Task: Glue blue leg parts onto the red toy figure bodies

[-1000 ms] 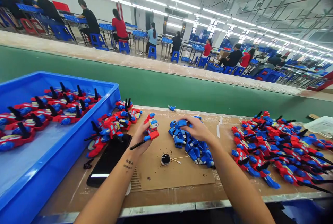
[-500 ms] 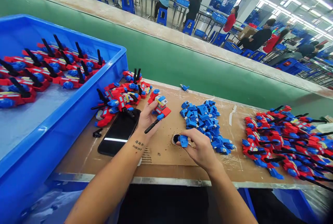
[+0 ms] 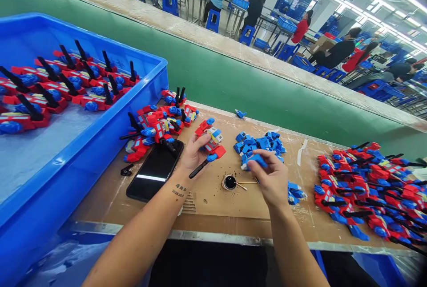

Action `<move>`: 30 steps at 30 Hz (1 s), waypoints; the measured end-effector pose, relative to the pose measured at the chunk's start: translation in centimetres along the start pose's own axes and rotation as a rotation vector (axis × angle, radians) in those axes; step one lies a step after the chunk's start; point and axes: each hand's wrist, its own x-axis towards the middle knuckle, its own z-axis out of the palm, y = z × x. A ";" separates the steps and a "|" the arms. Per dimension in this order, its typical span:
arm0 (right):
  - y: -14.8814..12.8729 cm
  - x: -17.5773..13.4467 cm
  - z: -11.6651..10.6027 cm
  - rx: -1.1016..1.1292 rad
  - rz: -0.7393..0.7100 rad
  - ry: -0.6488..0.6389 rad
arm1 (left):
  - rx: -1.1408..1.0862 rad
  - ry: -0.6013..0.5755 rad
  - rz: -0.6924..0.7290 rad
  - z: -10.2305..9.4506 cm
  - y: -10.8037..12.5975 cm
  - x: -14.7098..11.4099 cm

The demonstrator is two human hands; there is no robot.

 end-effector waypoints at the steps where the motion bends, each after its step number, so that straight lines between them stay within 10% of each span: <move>1: -0.5 0.4 0.1 0.068 0.015 0.047 | 0.014 -0.017 -0.007 0.1 -0.2 -0.1; 11: -2.2 2.3 3.9 0.335 -0.033 -0.008 | 0.164 0.010 -0.091 1.2 -1.6 -2.0; 30: 0.4 0.6 5.1 -0.314 -0.622 0.193 | 0.612 0.274 0.022 0.5 -2.0 -2.7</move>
